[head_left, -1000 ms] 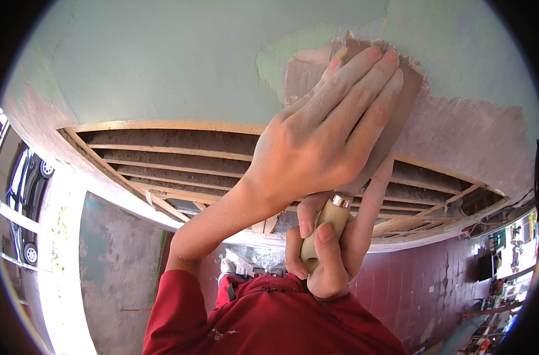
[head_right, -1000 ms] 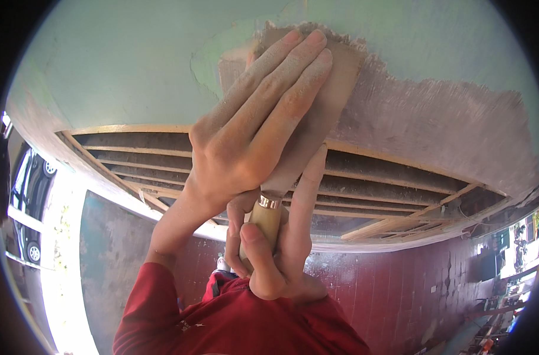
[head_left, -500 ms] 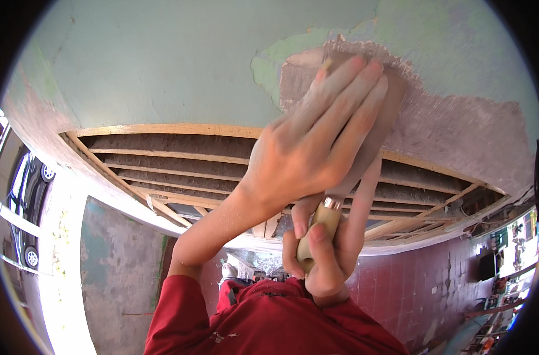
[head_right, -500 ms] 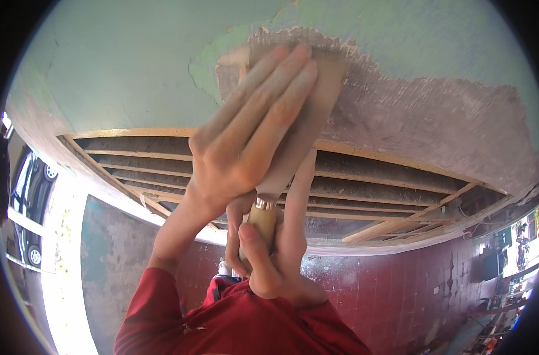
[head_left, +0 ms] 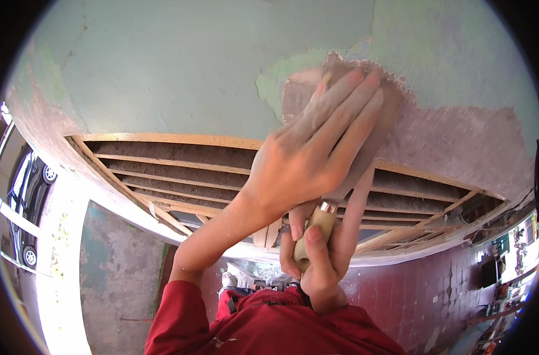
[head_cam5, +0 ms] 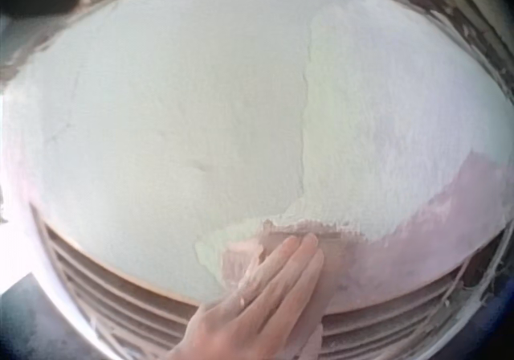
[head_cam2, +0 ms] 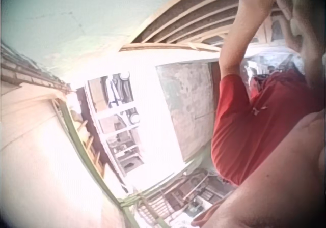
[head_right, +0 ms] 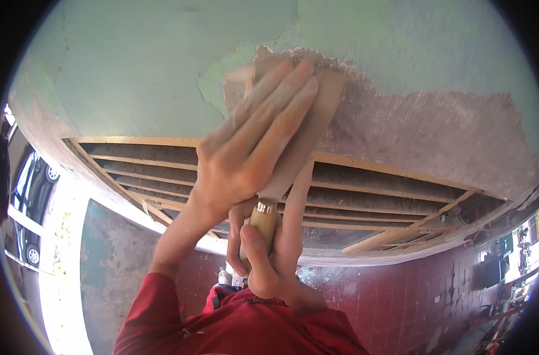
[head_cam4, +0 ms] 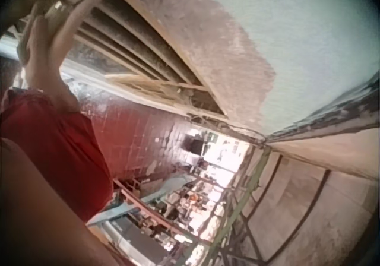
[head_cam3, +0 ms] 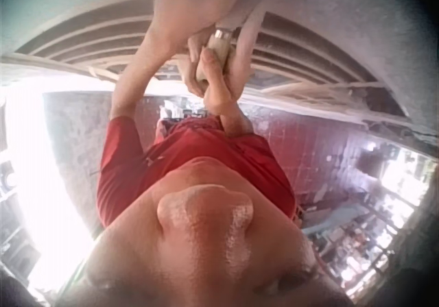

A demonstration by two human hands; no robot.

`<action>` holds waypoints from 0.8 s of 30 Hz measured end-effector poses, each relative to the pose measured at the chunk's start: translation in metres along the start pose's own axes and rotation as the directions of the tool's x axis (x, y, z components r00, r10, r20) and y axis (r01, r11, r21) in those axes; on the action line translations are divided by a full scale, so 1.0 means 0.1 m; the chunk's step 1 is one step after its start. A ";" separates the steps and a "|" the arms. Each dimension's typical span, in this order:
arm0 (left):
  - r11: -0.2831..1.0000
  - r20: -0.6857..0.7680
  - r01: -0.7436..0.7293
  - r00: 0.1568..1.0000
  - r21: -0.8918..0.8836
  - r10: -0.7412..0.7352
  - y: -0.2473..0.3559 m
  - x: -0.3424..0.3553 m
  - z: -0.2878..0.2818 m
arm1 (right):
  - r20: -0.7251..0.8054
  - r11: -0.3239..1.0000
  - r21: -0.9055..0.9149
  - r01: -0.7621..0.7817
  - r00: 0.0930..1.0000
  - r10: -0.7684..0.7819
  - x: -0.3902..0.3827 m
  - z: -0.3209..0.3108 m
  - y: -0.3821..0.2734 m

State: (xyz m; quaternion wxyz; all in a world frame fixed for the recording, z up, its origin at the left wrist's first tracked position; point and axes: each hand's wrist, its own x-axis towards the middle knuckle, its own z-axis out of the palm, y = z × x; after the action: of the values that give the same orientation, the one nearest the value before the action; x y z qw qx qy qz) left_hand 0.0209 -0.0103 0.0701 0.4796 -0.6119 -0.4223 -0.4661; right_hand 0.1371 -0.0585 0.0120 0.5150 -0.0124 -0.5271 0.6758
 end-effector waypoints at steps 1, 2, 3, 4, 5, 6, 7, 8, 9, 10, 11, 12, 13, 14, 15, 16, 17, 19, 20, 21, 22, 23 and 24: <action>1.000 0.010 -0.004 1.000 0.010 0.004 0.03 -0.07 0.00 | 0.006 1.000 -0.003 -0.008 1.000 0.008 -0.03 -0.02 0.02; 1.000 0.019 -0.008 1.000 0.019 0.008 0.04 -0.10 0.00 | 0.030 1.000 -0.002 -0.020 0.999 0.020 -0.08 -0.05 0.03; 1.000 0.004 -0.010 1.000 0.012 0.010 0.02 -0.08 0.01 | 0.054 0.999 -0.003 -0.032 0.998 0.032 -0.09 -0.08 0.03; 1.000 -0.001 -0.004 1.000 0.012 0.004 0.02 -0.01 -0.02 | 0.055 1.000 -0.004 -0.019 0.998 0.020 -0.05 -0.05 0.01; 1.000 -0.007 0.002 1.000 0.010 -0.002 0.01 0.03 -0.04 | 0.055 1.000 -0.005 -0.006 0.998 0.007 0.03 -0.01 -0.04; 1.000 -0.005 0.002 1.000 0.010 -0.002 0.00 0.05 -0.06 | 0.056 1.000 -0.007 0.007 0.998 -0.006 0.08 0.01 -0.06; 1.000 -0.008 -0.001 1.000 0.003 0.001 -0.01 0.08 -0.05 | 0.057 1.000 0.006 -0.006 0.998 0.006 0.07 0.00 -0.06; 1.000 -0.011 -0.005 1.000 -0.004 0.005 -0.02 0.09 -0.05 | 0.058 1.000 0.019 -0.019 0.998 0.018 0.05 0.00 -0.05; 1.000 0.005 0.007 1.000 -0.004 -0.007 -0.01 0.04 -0.04 | 0.060 0.999 0.032 -0.032 0.998 0.030 0.02 0.00 -0.04; 1.000 0.020 0.014 1.000 0.003 -0.014 0.02 -0.05 -0.05 | 0.060 0.999 0.012 -0.039 0.997 0.038 -0.02 -0.01 -0.02; 1.000 0.035 0.021 0.999 0.010 -0.021 0.04 -0.09 -0.05 | 0.061 0.999 -0.009 -0.044 0.997 0.045 -0.06 -0.03 0.00; 1.000 0.020 0.020 1.000 0.007 -0.020 0.02 -0.08 -0.04 | 0.064 0.999 -0.019 -0.039 0.997 0.040 -0.05 -0.03 0.00; 1.000 0.011 0.027 1.000 0.001 -0.027 0.02 -0.05 -0.05 | 0.066 0.999 -0.030 -0.040 0.997 0.042 -0.05 -0.02 0.00; 0.999 0.002 0.034 0.999 -0.004 -0.034 0.01 -0.03 -0.05 | 0.070 0.999 -0.030 -0.030 0.997 0.032 0.01 -0.01 -0.04; 0.999 0.004 0.033 0.999 -0.011 -0.033 0.00 -0.01 -0.06 | 0.075 0.999 -0.030 -0.020 0.997 0.022 0.04 0.00 -0.06; 0.999 0.003 0.031 1.000 -0.022 -0.031 -0.01 0.02 -0.06 | 0.070 1.000 -0.023 -0.008 0.997 0.010 0.05 0.02 -0.06; 0.999 0.002 0.028 1.000 -0.032 -0.028 -0.02 0.04 -0.06 | 0.066 1.000 -0.015 0.004 0.998 -0.003 0.05 0.04 -0.05; 0.999 0.013 0.027 1.000 -0.021 -0.027 0.01 -0.05 -0.05 | 0.057 1.000 -0.006 -0.007 0.998 0.007 0.01 0.02 -0.01; 1.000 0.018 0.025 1.000 -0.013 -0.024 0.01 -0.08 -0.04 | 0.051 1.000 -0.005 -0.028 0.998 0.029 -0.06 -0.02 0.02; 1.000 0.014 0.021 1.000 -0.012 -0.020 0.00 -0.07 -0.04 | 0.046 0.999 -0.004 -0.050 0.998 0.050 -0.10 -0.04 0.04; 1.000 0.015 0.021 1.000 -0.011 -0.021 0.00 -0.06 -0.05 | 0.042 0.999 -0.028 -0.032 0.999 0.033 -0.06 -0.03 0.03; 1.000 0.017 0.021 1.000 -0.009 -0.021 -0.01 -0.05 -0.06 | 0.037 0.999 -0.052 -0.014 0.999 0.016 0.00 0.00 0.00; 1.000 -0.002 0.024 1.000 -0.009 -0.024 -0.01 -0.02 -0.07 | 0.034 0.997 -0.076 0.003 0.999 0.000 0.04 0.02 -0.01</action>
State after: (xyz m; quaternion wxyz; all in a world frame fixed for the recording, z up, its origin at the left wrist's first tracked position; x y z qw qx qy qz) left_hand 0.0181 -0.0171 0.0693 0.4716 -0.6087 -0.4269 -0.4743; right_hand 0.1347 -0.0569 0.0156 0.5056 -0.0200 -0.5611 0.6550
